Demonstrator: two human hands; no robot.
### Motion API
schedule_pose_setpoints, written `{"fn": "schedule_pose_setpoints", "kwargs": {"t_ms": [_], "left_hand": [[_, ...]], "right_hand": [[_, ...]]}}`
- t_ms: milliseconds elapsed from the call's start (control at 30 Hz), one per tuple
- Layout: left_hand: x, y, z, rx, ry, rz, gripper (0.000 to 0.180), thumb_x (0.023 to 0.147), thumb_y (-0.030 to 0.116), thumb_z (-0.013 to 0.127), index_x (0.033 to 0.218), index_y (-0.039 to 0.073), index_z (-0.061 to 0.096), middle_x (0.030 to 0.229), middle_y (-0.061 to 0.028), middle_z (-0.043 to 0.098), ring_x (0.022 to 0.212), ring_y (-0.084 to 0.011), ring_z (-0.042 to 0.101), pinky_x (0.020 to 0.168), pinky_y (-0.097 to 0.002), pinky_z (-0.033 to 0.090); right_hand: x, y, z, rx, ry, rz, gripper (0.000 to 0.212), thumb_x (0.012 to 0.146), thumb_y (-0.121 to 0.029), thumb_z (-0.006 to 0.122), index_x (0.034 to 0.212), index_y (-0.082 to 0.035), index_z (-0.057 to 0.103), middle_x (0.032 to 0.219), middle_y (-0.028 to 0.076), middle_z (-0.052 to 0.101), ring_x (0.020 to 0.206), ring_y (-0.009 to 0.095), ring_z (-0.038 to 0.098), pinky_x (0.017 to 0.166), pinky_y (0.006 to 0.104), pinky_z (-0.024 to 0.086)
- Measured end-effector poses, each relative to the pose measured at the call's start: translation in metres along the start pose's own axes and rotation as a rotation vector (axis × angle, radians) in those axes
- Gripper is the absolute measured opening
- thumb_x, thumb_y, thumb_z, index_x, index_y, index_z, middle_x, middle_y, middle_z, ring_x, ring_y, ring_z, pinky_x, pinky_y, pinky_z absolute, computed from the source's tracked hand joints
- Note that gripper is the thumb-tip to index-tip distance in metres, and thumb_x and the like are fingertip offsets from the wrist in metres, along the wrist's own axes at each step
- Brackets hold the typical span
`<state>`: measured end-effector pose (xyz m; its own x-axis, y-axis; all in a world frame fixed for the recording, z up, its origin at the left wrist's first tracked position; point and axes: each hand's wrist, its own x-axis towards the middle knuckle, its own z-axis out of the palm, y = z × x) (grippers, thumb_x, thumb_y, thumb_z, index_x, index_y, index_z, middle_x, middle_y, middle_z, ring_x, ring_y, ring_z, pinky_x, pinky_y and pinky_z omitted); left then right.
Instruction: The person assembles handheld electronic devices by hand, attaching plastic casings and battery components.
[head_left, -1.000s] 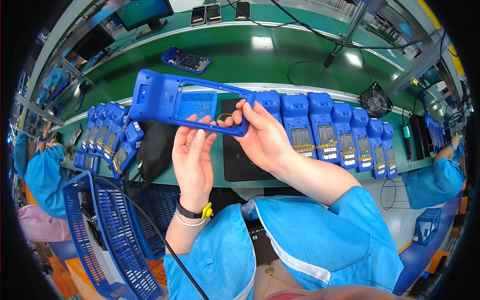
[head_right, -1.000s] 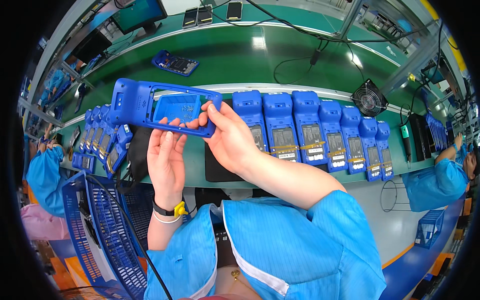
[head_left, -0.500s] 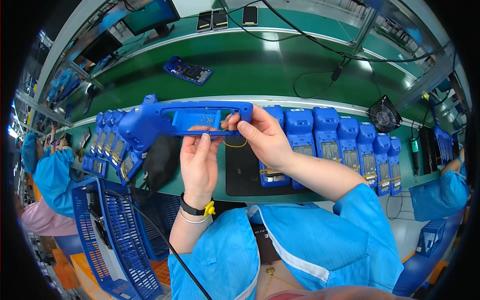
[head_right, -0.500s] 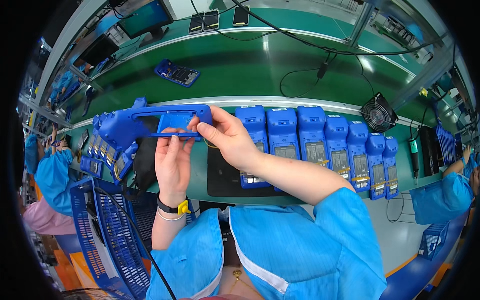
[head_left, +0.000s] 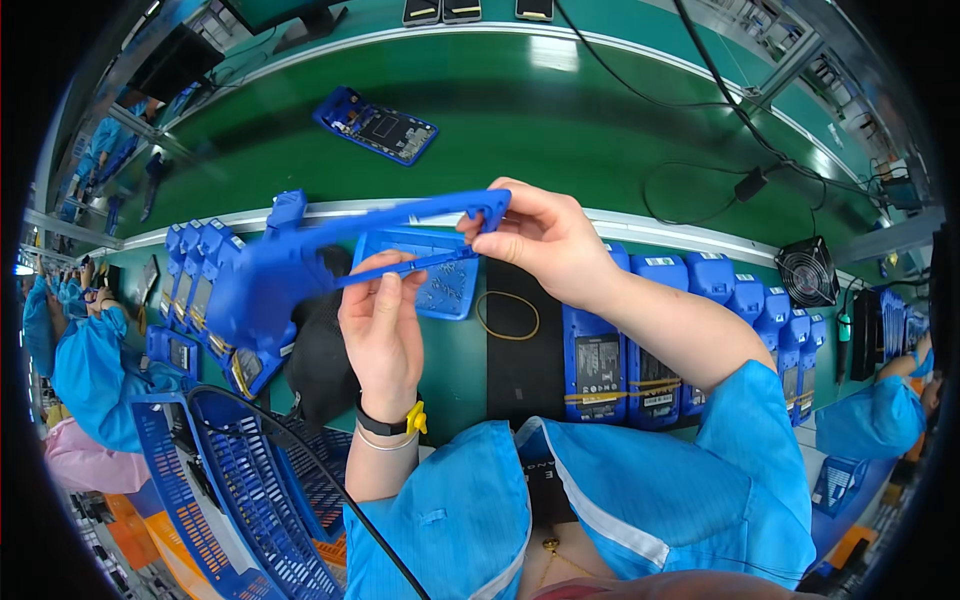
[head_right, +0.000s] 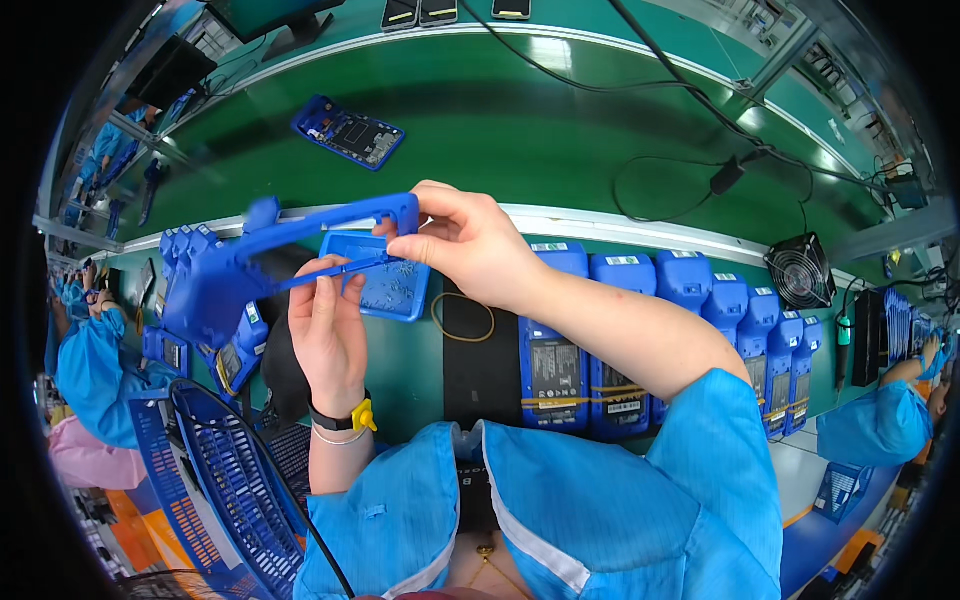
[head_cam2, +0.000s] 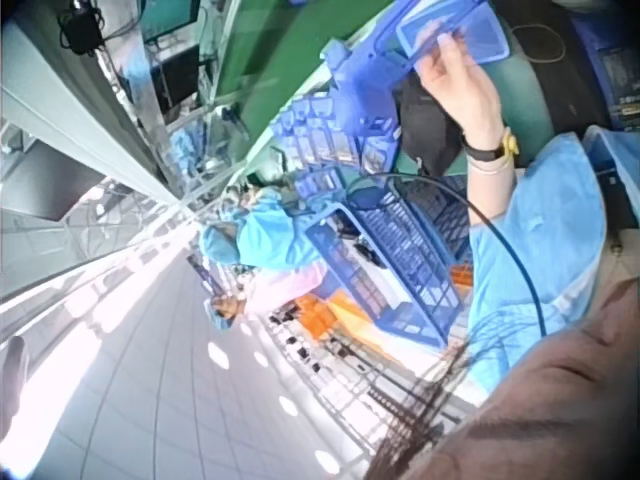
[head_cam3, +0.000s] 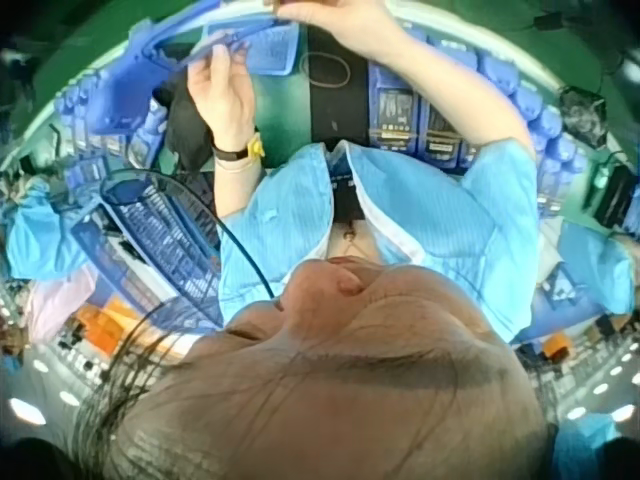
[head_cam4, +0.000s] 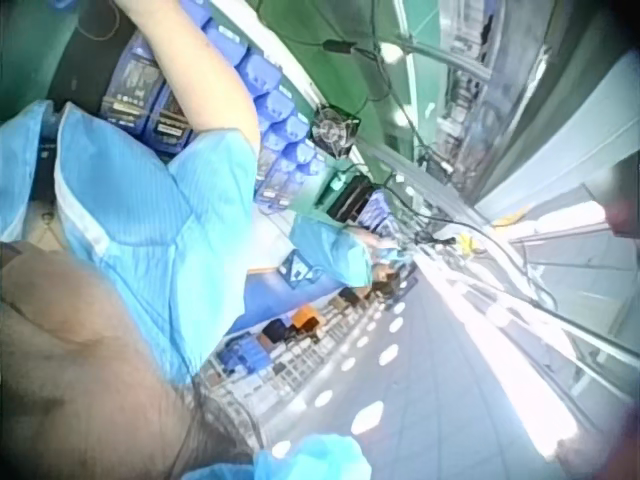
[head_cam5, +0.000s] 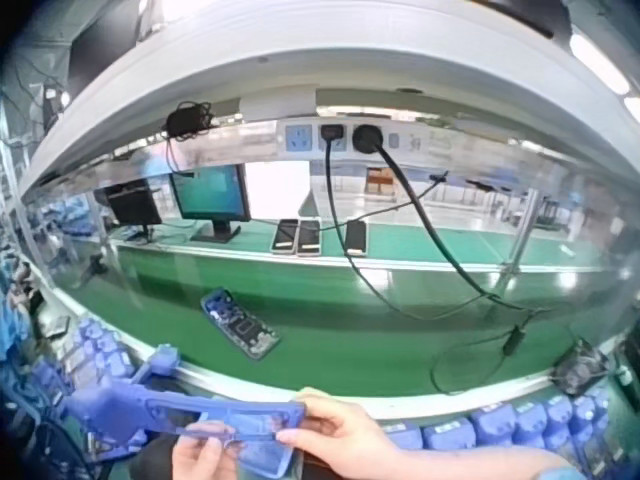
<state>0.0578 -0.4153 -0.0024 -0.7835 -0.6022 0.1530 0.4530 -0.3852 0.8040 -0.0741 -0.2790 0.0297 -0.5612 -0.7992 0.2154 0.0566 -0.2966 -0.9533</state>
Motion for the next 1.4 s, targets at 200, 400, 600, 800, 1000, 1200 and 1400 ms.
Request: {"fn": "schedule_pose_setpoints", "kwargs": {"t_ms": [200,400,600,800,1000,1200,1400], "left_hand": [[0.022,-0.013,-0.024,0.039,-0.154,0.11,0.011,0.09,0.005,0.053,0.1,0.0,0.054,0.1,-0.0124,0.056,0.097,-0.0206,0.052,0.09,-0.0339,0.04],[0.029,-0.023,-0.037,0.045,-0.214,0.179,0.01,0.091,0.007,0.052,0.099,0.001,0.053,0.098,-0.0113,0.054,0.095,-0.0205,0.05,0.091,-0.0381,0.041],[0.024,-0.026,-0.039,0.226,0.055,0.159,0.014,0.092,0.004,0.048,0.104,-0.002,0.053,0.104,-0.0156,0.058,0.096,-0.02,0.057,0.082,-0.0336,0.05],[0.022,-0.028,-0.042,0.228,0.132,0.144,0.014,0.091,-0.002,0.048,0.104,-0.007,0.053,0.102,-0.0186,0.062,0.092,-0.0197,0.062,0.08,-0.0306,0.053],[0.018,-0.025,-0.043,0.33,0.156,0.198,0.016,0.09,-0.005,0.05,0.105,-0.008,0.054,0.1,-0.0158,0.063,0.09,-0.0171,0.061,0.081,-0.0289,0.051],[0.019,-0.026,-0.045,0.388,0.185,0.212,0.017,0.086,-0.008,0.054,0.103,-0.009,0.057,0.096,-0.0141,0.064,0.084,-0.0149,0.062,0.078,-0.026,0.051],[0.019,-0.029,-0.047,0.435,0.182,0.172,0.019,0.08,-0.009,0.063,0.099,-0.009,0.061,0.089,-0.0101,0.066,0.077,-0.0086,0.06,0.07,-0.0195,0.048]], "right_hand": [[0.015,0.003,0.0,-0.094,-0.047,-0.05,0.019,0.08,0.0,0.066,0.098,0.0,0.062,0.093,0.006,0.058,0.089,0.014,0.059,0.08,0.0259,0.049],[0.02,0.006,0.0,-0.355,-0.182,-0.109,0.026,0.078,0.005,0.066,0.103,0.002,0.061,0.102,0.009,0.054,0.093,0.017,0.058,0.081,0.0286,0.05],[0.03,0.016,0.007,-1.121,0.223,-0.693,0.034,0.066,-0.007,0.071,0.097,-0.008,0.06,0.093,0.007,0.054,0.08,0.022,0.055,0.064,0.033,0.044],[0.043,0.048,0.033,-1.179,-0.02,-0.808,0.027,0.054,-0.006,0.07,0.08,-0.003,0.064,0.077,0.005,0.055,0.07,0.022,0.053,0.057,0.0315,0.043],[0.052,0.054,0.04,-1.191,-0.051,-0.768,0.025,0.055,-0.005,0.069,0.079,-0.001,0.063,0.076,0.006,0.054,0.069,0.022,0.052,0.055,0.0308,0.042],[0.056,0.051,0.036,-1.19,-0.127,-0.774,0.027,0.056,-0.006,0.068,0.082,0.0,0.063,0.075,0.007,0.052,0.068,0.022,0.052,0.055,0.0311,0.043],[0.058,0.042,0.033,-1.182,-0.211,-0.694,0.016,0.058,-0.008,0.065,0.07,-0.002,0.057,0.074,0.007,0.048,0.071,0.022,0.05,0.057,0.0311,0.044]]}}
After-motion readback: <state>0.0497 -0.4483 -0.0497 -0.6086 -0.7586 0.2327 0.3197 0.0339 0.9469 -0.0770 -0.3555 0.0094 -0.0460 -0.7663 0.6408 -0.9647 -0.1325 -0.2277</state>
